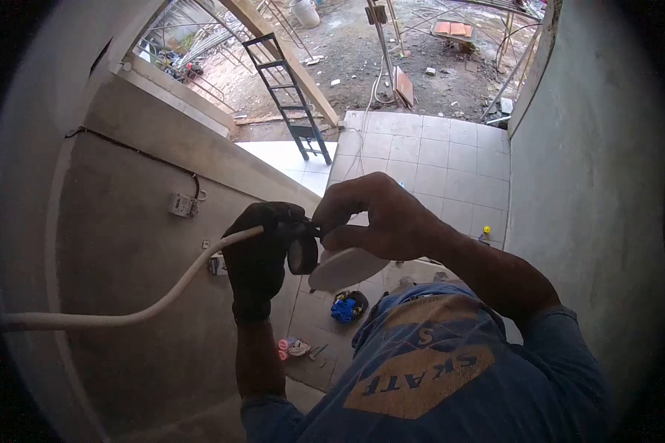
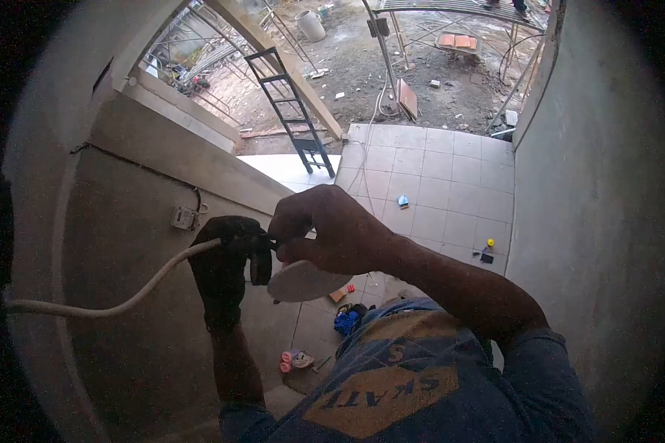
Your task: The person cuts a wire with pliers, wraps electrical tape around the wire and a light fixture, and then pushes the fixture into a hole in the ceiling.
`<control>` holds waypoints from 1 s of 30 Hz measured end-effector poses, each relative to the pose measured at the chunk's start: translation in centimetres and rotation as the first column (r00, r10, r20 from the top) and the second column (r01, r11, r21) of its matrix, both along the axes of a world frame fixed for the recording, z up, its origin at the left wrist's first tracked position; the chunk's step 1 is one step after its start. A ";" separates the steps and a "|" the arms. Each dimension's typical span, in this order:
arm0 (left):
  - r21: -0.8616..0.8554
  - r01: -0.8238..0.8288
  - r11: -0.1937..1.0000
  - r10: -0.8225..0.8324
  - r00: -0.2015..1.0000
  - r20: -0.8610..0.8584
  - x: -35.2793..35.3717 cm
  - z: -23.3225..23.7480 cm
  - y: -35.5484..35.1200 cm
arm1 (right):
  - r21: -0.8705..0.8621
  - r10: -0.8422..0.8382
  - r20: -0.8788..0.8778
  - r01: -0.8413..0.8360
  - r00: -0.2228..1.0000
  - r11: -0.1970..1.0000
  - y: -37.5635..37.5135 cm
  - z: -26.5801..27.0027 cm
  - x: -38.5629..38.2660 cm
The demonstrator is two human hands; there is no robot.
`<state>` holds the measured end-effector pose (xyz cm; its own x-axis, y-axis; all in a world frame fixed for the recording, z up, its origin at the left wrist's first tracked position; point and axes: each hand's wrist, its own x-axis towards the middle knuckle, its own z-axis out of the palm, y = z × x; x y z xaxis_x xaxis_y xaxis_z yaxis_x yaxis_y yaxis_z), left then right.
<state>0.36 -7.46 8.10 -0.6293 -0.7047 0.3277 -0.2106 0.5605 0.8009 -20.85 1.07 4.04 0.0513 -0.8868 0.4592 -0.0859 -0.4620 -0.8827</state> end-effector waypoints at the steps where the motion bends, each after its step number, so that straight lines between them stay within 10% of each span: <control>1: 0.002 -0.003 1.000 0.003 1.000 0.001 0.1 0.2 0.1 | 0.002 0.003 0.001 -0.003 1.000 1.000 -0.1 0.0 0.0; 22: -0.027 0.053 0.998 -0.050 0.993 0.105 1.0 1.6 0.0 | -0.143 -0.105 -0.263 0.069 0.959 0.987 -1.2 0.4 1.7; 24: 0.229 0.070 0.971 -0.037 0.988 -0.149 1.0 0.8 0.2 | -0.199 -0.142 -0.277 0.088 0.950 0.976 -1.4 0.1 1.7; 28: 0.163 -0.035 0.986 0.052 0.994 -0.098 0.5 0.7 0.7 | -0.086 -0.111 -0.303 0.089 0.947 0.992 -0.9 0.5 2.1; 30: 0.130 -0.102 0.986 0.126 0.974 -0.189 0.2 0.2 0.9 | -0.444 -0.390 -0.291 0.238 0.874 0.864 -0.8 0.8 2.4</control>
